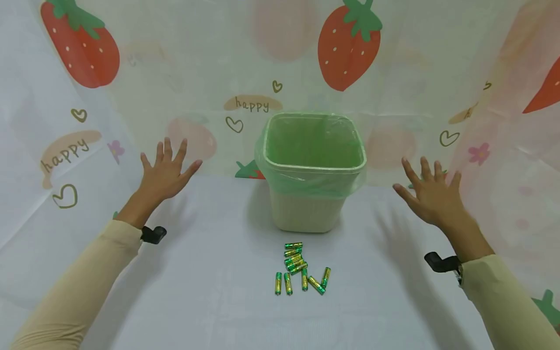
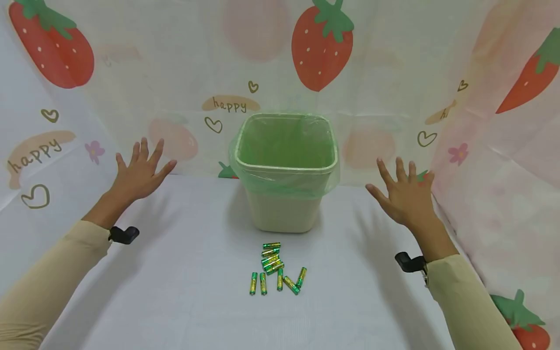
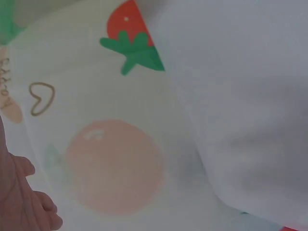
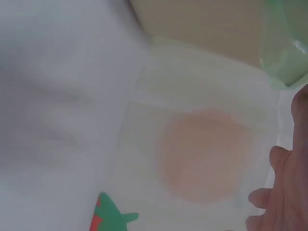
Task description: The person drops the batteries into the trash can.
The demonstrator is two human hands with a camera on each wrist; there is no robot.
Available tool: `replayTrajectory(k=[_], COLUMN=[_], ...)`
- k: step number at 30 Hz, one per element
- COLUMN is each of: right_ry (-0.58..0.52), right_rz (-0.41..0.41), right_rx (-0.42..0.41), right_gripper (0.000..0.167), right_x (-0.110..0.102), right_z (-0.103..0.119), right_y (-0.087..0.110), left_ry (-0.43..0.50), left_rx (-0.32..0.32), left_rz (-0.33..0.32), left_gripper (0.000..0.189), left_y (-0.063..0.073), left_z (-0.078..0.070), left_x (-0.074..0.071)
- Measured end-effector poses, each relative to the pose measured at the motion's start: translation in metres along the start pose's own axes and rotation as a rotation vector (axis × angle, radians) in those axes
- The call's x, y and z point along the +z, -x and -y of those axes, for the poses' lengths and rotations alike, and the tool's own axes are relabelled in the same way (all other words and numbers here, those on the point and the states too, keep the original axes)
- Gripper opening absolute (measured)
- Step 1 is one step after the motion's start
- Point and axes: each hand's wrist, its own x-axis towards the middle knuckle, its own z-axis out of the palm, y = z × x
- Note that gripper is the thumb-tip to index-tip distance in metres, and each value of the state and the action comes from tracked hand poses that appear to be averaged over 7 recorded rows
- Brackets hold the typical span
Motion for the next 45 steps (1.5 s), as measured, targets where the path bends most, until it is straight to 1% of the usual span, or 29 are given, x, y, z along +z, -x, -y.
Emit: replayTrajectory(k=[5, 11, 19, 21, 28, 36, 41, 45], right_ry=[-0.03, -0.056, -0.067, -0.071, -0.089, -0.098, -0.095, -0.089], right_rz=[0.025, 0.016, 0.003, -0.004, -0.041, -0.045, -0.013, -0.008], right_rx=[-0.015, -0.045, -0.078, -0.087, -0.124, -0.138, -0.15, -0.169], right_gripper=[0.08, 0.079, 0.08, 0.08, 0.078, 0.076, 0.075, 0.073], right_x=[0.009, 0.026, 0.045, 0.048, 0.059, 0.075, 0.084, 0.093], right_z=[0.009, 0.024, 0.046, 0.051, 0.067, 0.085, 0.096, 0.104], right_y=[0.014, 0.032, 0.054, 0.058, 0.07, 0.078, 0.083, 0.085], left_ry=[0.041, 0.075, 0.066, 0.064, 0.07, 0.102, 0.106, 0.09], left_rx=[0.027, 0.055, 0.122, 0.135, 0.157, 0.166, 0.158, 0.156], left_rz=[0.003, 0.025, 0.038, 0.038, 0.04, 0.081, 0.105, 0.146], left_gripper=[0.093, 0.091, 0.087, 0.086, 0.083, 0.081, 0.081, 0.083], left_y=[-0.001, 0.0, -0.012, -0.016, -0.028, -0.04, -0.048, -0.054], left_z=[-0.022, -0.052, -0.088, -0.096, -0.118, -0.148, -0.163, -0.176], left_x=[-0.011, -0.025, -0.043, -0.045, -0.049, -0.053, -0.05, -0.046])
